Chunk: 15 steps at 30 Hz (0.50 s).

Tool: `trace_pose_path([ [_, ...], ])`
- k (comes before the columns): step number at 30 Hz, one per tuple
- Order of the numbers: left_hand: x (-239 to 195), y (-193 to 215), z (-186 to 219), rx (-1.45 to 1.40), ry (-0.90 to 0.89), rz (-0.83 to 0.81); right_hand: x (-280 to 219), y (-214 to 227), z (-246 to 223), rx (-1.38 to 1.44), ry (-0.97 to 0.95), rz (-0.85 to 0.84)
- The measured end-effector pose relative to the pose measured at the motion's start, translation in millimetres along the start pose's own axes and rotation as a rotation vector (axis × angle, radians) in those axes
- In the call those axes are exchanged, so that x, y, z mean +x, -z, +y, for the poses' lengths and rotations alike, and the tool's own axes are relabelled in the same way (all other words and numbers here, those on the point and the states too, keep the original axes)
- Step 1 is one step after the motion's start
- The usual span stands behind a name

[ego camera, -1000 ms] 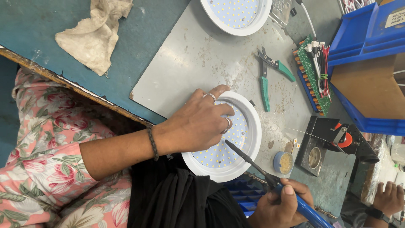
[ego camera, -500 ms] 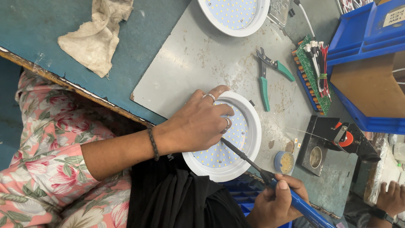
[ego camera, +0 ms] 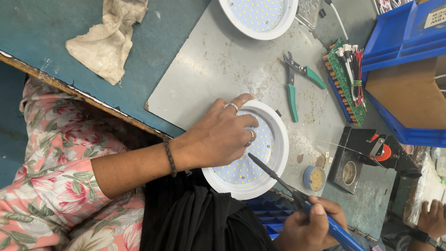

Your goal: The person uses a soldering iron to attach small LED components to a circular LED panel. They repeatedly dip the soldering iron into a small container of solder paste and apply it to the contact points on the panel while holding the panel steady with the other hand.

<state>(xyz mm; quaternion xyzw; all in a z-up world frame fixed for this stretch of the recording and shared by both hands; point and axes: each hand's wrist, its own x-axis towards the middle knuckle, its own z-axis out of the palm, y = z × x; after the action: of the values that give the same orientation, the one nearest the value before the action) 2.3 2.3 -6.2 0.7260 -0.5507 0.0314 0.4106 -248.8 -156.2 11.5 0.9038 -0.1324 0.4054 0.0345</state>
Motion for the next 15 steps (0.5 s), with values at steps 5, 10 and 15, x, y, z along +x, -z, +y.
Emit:
trace_pose_path([
  [5,0,-1,-1,-0.005,0.004,-0.009,7,4,-4,-0.026,-0.037,-0.006],
  [10,0,-2,0,0.007,-0.006,0.008,0,4,4,-0.059,-0.047,0.004],
  [15,1,1,1,0.018,0.01,-0.025,-12,-3,30,0.118,-0.169,0.118],
])
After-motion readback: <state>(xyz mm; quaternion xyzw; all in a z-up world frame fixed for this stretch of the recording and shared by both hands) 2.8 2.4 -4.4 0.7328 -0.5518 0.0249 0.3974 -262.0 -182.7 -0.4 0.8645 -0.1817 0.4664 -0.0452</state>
